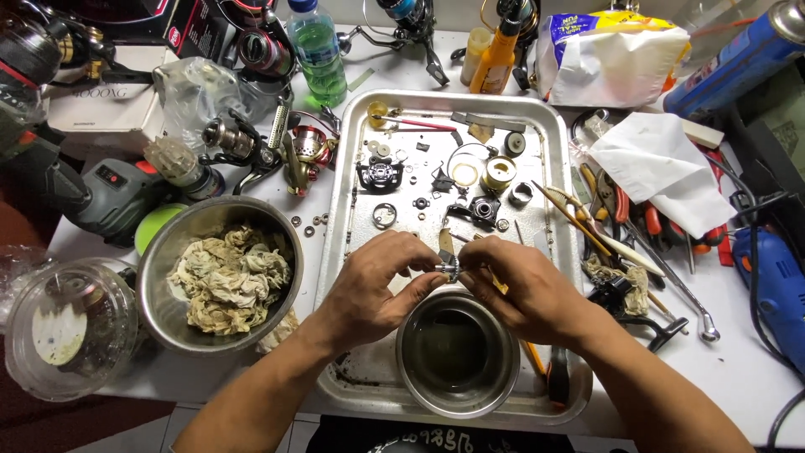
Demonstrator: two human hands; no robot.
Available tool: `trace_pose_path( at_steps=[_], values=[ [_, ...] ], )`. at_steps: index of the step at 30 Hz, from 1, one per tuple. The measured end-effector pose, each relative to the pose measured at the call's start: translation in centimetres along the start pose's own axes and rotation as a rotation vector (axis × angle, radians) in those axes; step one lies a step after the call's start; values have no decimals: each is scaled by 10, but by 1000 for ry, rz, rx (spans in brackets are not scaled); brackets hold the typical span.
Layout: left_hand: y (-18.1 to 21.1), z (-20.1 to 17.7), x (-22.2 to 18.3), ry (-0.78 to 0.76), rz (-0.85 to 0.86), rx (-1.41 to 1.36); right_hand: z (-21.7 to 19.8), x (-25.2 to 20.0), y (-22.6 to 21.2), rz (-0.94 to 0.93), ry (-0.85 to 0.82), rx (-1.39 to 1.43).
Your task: The person assembles small metal components of a fishing reel, including gears and bearings, by hand on a tray. They repeatedly dip parts into a small bowl of liquid, wipe them with a cloth, and place them back on the tray.
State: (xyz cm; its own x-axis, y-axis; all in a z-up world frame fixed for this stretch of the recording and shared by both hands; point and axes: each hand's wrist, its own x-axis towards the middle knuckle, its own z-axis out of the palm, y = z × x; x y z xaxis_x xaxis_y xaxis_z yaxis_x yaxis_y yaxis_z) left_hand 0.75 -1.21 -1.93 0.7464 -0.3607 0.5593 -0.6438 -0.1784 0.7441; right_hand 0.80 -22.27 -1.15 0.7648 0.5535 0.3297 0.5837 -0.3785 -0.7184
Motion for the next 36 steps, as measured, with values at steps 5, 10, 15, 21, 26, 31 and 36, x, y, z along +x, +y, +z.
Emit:
trace_pose_path(
  at_steps=[5,10,15,21,26,31,36],
  values=[
    [0,1,-2,-31,8,7,-1,2,-1,-18,-16,32],
    [-2,1,-3,-35,-3,-30,2,-1,0,33,-30,84],
    [2,-5,0,23,-26,-134,1,6,-16,136,-19,379],
    [13,-18,7,112,-67,-233,14,25,-29,174,-3,670],
    [8,-21,5,244,-133,-336,18,54,-27,125,-23,704],
    [5,-26,6,340,-167,-475,19,72,-27,158,-61,650],
    [8,-36,7,429,-125,-524,14,85,-27,11,-297,-166]
  ],
)
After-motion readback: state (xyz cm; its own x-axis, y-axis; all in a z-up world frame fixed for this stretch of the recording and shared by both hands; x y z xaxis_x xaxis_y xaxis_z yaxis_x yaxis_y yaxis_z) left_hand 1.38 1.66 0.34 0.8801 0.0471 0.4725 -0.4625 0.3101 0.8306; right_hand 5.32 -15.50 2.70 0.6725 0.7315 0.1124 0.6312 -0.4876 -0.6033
